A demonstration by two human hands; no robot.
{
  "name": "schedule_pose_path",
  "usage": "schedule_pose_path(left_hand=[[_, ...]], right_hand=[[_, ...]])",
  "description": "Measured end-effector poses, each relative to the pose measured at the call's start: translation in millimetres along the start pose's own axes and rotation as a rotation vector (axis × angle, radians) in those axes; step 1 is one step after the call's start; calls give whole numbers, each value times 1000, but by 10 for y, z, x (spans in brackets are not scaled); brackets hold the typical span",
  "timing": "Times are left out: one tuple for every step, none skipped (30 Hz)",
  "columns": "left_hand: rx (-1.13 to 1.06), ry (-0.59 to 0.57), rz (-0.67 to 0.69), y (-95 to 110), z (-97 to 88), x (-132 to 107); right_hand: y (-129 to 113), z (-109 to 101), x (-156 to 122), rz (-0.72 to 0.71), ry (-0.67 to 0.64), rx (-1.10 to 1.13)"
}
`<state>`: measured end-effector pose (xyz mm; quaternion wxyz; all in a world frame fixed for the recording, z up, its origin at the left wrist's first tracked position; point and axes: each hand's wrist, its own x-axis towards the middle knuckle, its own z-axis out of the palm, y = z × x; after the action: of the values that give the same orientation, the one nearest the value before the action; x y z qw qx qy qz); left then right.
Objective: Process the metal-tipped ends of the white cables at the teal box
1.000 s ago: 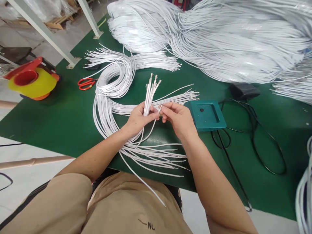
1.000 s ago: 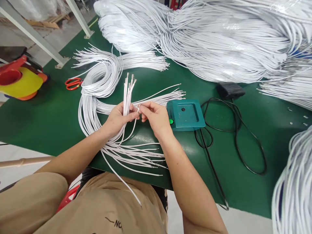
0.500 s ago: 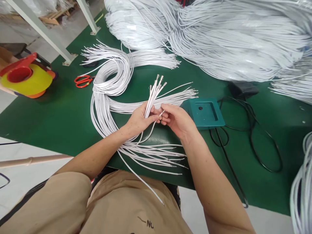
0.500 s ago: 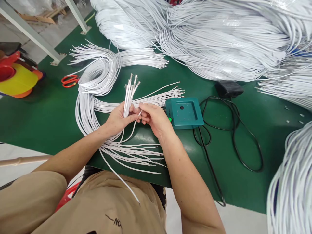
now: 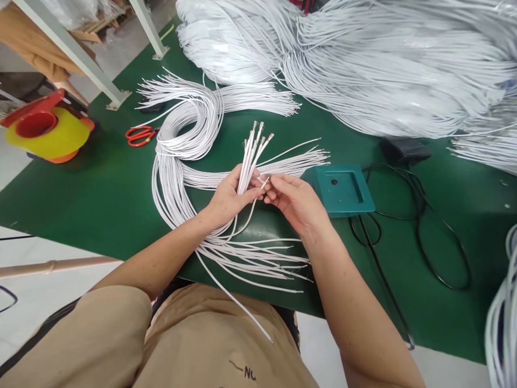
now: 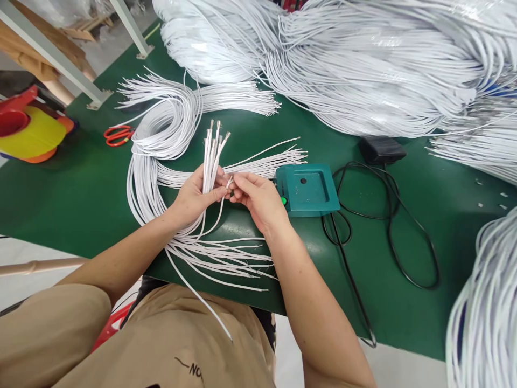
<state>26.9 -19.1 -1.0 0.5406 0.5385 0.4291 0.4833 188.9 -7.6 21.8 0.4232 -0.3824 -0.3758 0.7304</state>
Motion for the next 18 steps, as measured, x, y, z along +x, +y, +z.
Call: schedule_pose_path(left_hand=[[-10, -10, -4, -7, -9, 0], [-19, -17, -13, -10, -15, -1], [-27, -24, -28, -10, -17, -2], [-37, -33, -46, -8, -17, -2], [-50, -47, -67, -3, -16, -1], [-69, -61, -91, 1, -14, 0], [-97, -76, -117, 6, -12, 2], [-137, -89, -147, 10, -12, 5], [-190, -96, -181, 14, -13, 10], [-248, -97, -220, 17, -17, 15], [-305, -94, -261, 21, -22, 22], [-355, -91, -301, 24, -29, 30], [-395, -88, -336, 27, -36, 38], [-421, -86, -362, 28, -44, 47], [-428, -84, -375, 27, -50, 57], [-417, -77, -376, 23, -55, 66], [-384, -66, -367, 15, -57, 75], [-332, -48, -349, 3, -58, 83]], right_hand=[[-1, 12, -7, -41, 26, -61], [0, 23, -12, -88, 57, -136], [5, 32, -15, -140, 90, -225], [13, 38, -16, -197, 127, -325], [26, 42, -14, -258, 164, -435], [41, 43, -12, -320, 201, -556], [58, 43, -10, -384, 234, -686], [75, 42, -7, -455, 264, -822], [92, 41, -4, -532, 285, -964], [105, 40, -3, -613, 295, -1112], [112, 38, -1, -690, 290, -1263], [113, 35, -1, -759, 270, -1408], [106, 31, -1, -813, 238, -1538], [90, 23, -2, -846, 201, -1645], [67, 10, -4, -857, 165, -1725], [39, -8, -6, -854, 147, -1778], [6, -33, -7, -837, 151, -1813], [-26, -65, -8, -808, 173, -1838]])
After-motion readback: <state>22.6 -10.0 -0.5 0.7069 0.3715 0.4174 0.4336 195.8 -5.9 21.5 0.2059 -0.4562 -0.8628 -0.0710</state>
